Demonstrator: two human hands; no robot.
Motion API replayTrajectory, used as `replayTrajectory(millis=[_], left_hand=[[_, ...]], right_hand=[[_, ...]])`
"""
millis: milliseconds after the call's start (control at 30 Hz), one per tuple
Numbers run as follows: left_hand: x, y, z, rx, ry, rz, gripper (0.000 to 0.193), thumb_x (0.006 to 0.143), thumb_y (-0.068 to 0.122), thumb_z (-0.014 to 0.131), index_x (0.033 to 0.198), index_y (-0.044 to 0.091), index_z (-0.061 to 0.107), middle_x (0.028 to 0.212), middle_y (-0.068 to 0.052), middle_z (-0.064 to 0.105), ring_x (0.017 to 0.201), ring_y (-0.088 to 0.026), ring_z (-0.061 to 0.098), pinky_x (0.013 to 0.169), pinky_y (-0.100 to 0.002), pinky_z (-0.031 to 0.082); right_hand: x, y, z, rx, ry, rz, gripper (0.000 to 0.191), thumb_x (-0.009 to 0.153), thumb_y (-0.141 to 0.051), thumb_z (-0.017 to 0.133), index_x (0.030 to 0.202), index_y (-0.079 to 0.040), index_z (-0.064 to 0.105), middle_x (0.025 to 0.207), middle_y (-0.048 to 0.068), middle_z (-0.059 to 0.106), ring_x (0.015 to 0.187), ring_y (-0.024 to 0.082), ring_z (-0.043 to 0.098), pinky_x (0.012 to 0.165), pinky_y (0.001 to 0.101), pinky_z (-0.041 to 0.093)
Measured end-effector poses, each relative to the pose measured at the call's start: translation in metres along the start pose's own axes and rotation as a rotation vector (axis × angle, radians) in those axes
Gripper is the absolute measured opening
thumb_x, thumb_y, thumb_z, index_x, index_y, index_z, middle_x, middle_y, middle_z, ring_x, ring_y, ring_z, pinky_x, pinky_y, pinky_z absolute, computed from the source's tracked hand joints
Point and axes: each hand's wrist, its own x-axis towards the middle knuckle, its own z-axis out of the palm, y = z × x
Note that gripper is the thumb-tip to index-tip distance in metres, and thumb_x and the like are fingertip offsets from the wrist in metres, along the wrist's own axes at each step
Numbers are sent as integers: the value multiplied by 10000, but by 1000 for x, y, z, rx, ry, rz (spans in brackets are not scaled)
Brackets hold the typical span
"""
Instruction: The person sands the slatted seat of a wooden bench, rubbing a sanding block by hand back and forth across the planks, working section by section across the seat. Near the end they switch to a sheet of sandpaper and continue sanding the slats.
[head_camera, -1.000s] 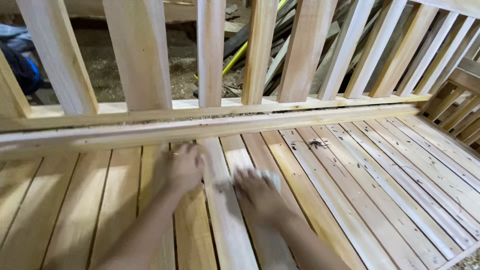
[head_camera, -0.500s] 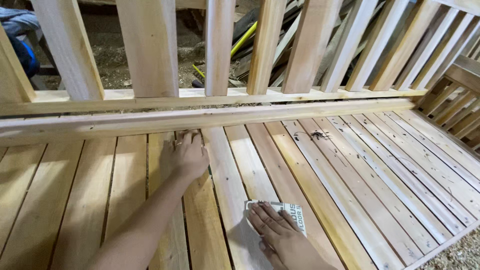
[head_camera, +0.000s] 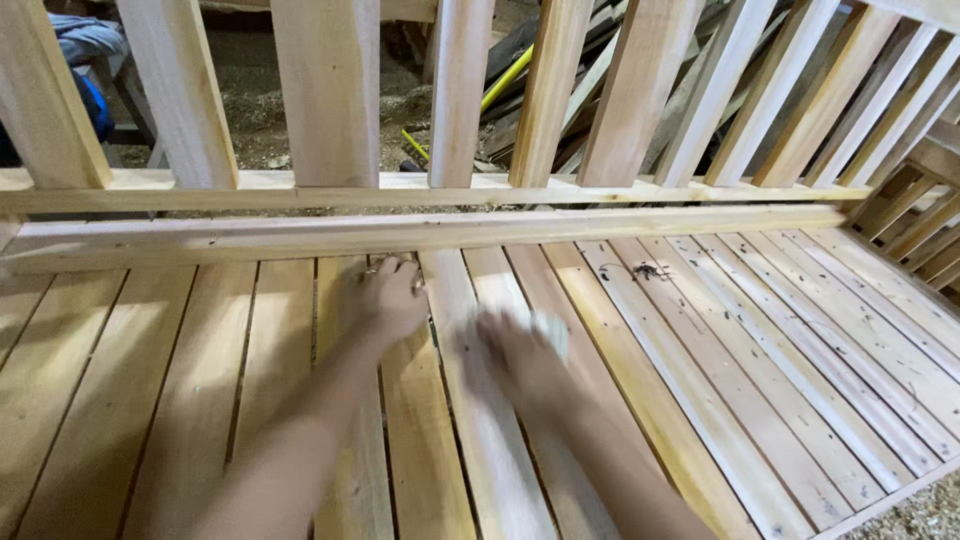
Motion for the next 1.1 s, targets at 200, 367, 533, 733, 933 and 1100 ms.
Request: replayTrajectory(millis=[200,367,533,733,933,1100], left_hand=[[3,-26,2,-69,105,229,393,944,224,558,1325,149,616,1431,-67,576,1330,-260,564,1226,-514,303],[4,-25,7,-17,166,195,425,957,247,571,1347,79,540,1486,-100,496,1352,-295,484,1191,-587,211],[3,-24,0,85,1,77,394,998,215,499,1367,84,545,1524,-73,505,1451,-240,458,1284,-538,208],[2,-30,7,-37,146,119,471,956,243,524,1385,51,506,1578,-99,398,1441,-321,374,1207,-565,164],[5,-32,14,31,108,87,436,984,234,497,1390,82,546,1568,-76,470,1434,-284,447,1262,-569,149],[2,-30,9,-15,149,83,416,972,243,499,1359,106,562,1562,-67,468,1447,-261,436,1244,-542,176]], right_hand=[[-68,-30,-19,61,-157,-65,606,978,-208,492,1574,-140,407,1676,99,351,1554,316,254,1200,537,229],[92,-38,-5,60,4,104,584,1048,-418,386,1543,-109,402,1635,119,371,1533,318,301,1203,546,261],[110,-42,13,-47,3,55,571,1045,-349,347,1545,-78,387,1634,153,345,1527,360,263,1197,546,254],[-55,-49,0,-116,-205,-71,640,989,-296,435,1587,-98,328,1656,108,318,1542,310,243,1189,520,232],[52,-50,10,-10,-29,18,553,1050,-345,374,1533,-79,417,1619,135,387,1502,336,326,1178,546,290],[132,-69,6,-124,-36,164,581,978,-366,410,1502,-115,443,1620,96,395,1498,314,332,1204,593,236]])
